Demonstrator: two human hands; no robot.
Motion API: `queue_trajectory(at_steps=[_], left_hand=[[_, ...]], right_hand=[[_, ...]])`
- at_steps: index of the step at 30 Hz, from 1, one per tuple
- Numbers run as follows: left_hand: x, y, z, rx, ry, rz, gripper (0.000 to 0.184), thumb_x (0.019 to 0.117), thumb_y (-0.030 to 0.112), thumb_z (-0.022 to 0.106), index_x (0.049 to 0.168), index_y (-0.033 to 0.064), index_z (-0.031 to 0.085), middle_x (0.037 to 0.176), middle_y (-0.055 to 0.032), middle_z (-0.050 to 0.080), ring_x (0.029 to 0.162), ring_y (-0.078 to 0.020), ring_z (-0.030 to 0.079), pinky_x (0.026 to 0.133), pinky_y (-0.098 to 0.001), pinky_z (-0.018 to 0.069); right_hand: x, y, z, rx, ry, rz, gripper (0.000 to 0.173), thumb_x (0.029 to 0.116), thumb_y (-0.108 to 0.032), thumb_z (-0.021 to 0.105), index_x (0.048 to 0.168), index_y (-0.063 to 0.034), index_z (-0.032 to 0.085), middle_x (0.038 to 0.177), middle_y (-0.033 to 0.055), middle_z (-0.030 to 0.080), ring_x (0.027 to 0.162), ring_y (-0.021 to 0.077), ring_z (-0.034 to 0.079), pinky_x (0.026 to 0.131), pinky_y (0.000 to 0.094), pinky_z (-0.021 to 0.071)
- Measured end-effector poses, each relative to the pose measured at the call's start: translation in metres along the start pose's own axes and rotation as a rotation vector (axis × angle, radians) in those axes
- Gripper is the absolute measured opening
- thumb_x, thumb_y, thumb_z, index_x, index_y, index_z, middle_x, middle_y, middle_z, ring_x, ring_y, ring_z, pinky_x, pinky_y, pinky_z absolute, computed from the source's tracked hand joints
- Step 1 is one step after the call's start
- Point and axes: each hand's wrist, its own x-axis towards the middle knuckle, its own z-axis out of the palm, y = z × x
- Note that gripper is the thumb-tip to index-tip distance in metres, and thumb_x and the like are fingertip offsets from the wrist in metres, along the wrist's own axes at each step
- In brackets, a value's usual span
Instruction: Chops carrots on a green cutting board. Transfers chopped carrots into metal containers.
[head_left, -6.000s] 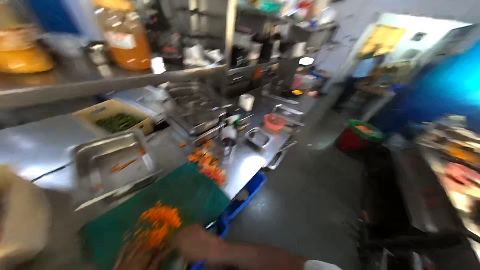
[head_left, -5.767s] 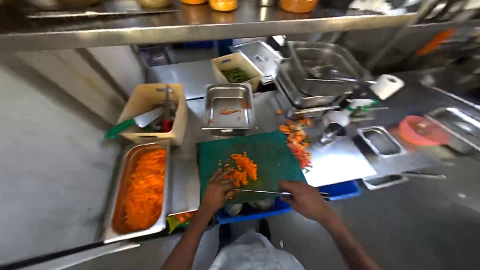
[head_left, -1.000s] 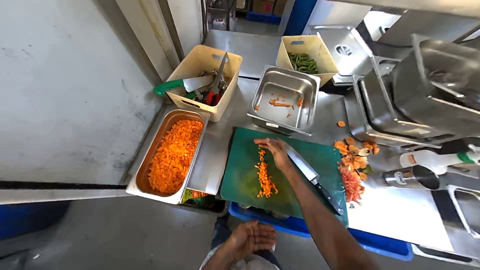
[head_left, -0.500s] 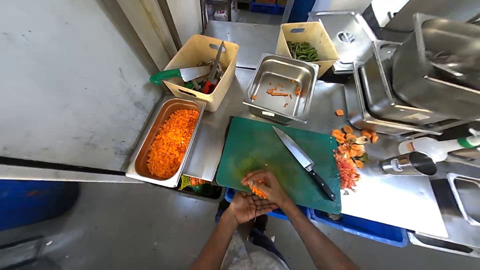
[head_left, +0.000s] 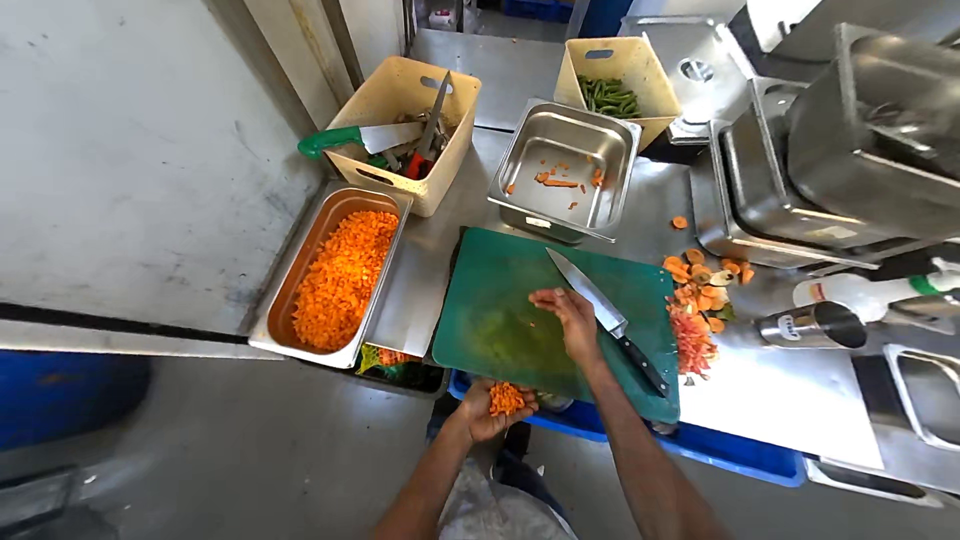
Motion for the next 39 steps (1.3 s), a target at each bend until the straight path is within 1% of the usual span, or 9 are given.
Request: queue_trajectory(at_steps=[5, 9, 12, 18, 23, 27, 30, 35, 39], left_hand=[[-0.004, -0.006, 0.006, 0.087, 0.058, 0.054, 0.055, 0.1126, 0.035, 0.018, 0.110, -0.0001, 0.061, 0.099, -0.0185, 0.071, 0.094, -0.0307, 0.071, 0.086, -0.0452, 0.0602], [-0.032, -0.008, -0.002, 0.199, -0.116, 0.141, 0.051, 0.1099, 0.030, 0.029, 0.079, 0.0172, 0.068, 0.071, 0.0007, 0.069, 0.064, -0.0088, 0.066, 0.063, -0.0265, 0.0589], [-0.066, 0.000, 0.003, 0.100, -0.062, 0.055, 0.054, 0.1117, 0.037, 0.021, 0.107, 0.0057, 0.065, 0.097, -0.0126, 0.073, 0.090, -0.0250, 0.072, 0.082, -0.0412, 0.0611], [-0.192, 0.094, 0.052, 0.256, -0.208, 0.476, 0.057, 0.1070, 0.033, 0.021, 0.108, 0.0006, 0.069, 0.104, -0.0172, 0.072, 0.097, -0.0275, 0.072, 0.086, -0.0380, 0.0606], [-0.222, 0.201, 0.067, 0.854, 0.279, 1.021, 0.055, 0.1103, 0.023, 0.019, 0.111, -0.0020, 0.069, 0.106, -0.0152, 0.074, 0.101, -0.0257, 0.071, 0.093, -0.0446, 0.0588], [-0.210, 0.237, 0.062, 1.726, 0.850, 0.887, 0.044, 0.1059, 0.038, 0.053, 0.139, 0.0114, 0.063, 0.148, -0.0113, 0.057, 0.143, -0.0304, 0.047, 0.116, -0.0571, 0.0387], [-0.188, 0.250, 0.052, 1.985, 0.904, 1.040, 0.054, 0.1073, 0.049, 0.044, 0.144, 0.0128, 0.060, 0.158, -0.0089, 0.047, 0.152, -0.0310, 0.032, 0.123, -0.0538, 0.0293], [-0.128, 0.278, 0.025, 2.289, 0.992, 0.917, 0.063, 0.1094, 0.053, 0.027, 0.163, 0.0206, 0.031, 0.171, -0.0059, 0.021, 0.159, -0.0318, 0.011, 0.127, -0.0591, 0.0123], [-0.108, 0.314, 0.031, 2.369, 1.005, 0.977, 0.060, 0.1095, 0.050, 0.029, 0.159, 0.0185, 0.039, 0.169, -0.0055, 0.029, 0.159, -0.0309, 0.013, 0.127, -0.0553, 0.0132]], right_hand=[[-0.057, 0.009, 0.045, -0.049, -0.200, 0.073, 0.034, 0.1065, -0.031, 0.053, 0.112, -0.0051, 0.075, 0.110, 0.0069, 0.076, 0.104, 0.0213, 0.072, 0.097, 0.0440, 0.0592], [-0.124, -0.015, 0.082, 0.179, -0.256, 0.126, 0.038, 0.1072, -0.031, 0.053, 0.103, -0.0004, 0.075, 0.097, 0.0112, 0.078, 0.089, 0.0228, 0.076, 0.083, 0.0396, 0.0641], [-0.112, -0.056, 0.082, 0.262, -0.173, 0.105, 0.046, 0.1092, -0.037, 0.047, 0.101, -0.0004, 0.074, 0.099, 0.0170, 0.078, 0.090, 0.0295, 0.077, 0.083, 0.0424, 0.0647], [-0.050, -0.129, 0.060, 0.462, -0.054, 0.042, 0.043, 0.1089, -0.037, 0.047, 0.096, -0.0076, 0.074, 0.090, 0.0159, 0.078, 0.084, 0.0289, 0.078, 0.079, 0.0418, 0.0659], [-0.052, -0.147, 0.071, 0.446, -0.136, 0.101, 0.048, 0.1106, -0.038, 0.041, 0.091, -0.0079, 0.073, 0.081, 0.0122, 0.077, 0.074, 0.0243, 0.077, 0.071, 0.0390, 0.0662], [-0.079, -0.142, 0.066, 0.126, -0.036, 0.226, 0.037, 0.1085, -0.018, 0.044, 0.088, -0.0054, 0.071, 0.062, 0.0007, 0.068, 0.048, 0.0097, 0.062, 0.046, 0.0263, 0.0559], [-0.095, -0.123, 0.036, -0.077, 0.145, 0.193, 0.025, 0.1036, -0.011, 0.055, 0.088, -0.0081, 0.074, 0.062, -0.0089, 0.062, 0.045, -0.0016, 0.046, 0.042, 0.0164, 0.0396], [-0.119, -0.086, -0.022, -0.224, 0.317, 0.178, 0.008, 0.0987, -0.007, 0.063, 0.102, -0.0015, 0.068, 0.076, -0.0060, 0.065, 0.059, -0.0002, 0.055, 0.056, 0.0194, 0.0494], [-0.142, -0.065, -0.041, -0.220, 0.407, 0.247, 0.013, 0.1016, -0.013, 0.062, 0.104, -0.0008, 0.066, 0.073, -0.0046, 0.062, 0.056, 0.0024, 0.053, 0.053, 0.0220, 0.0482]])
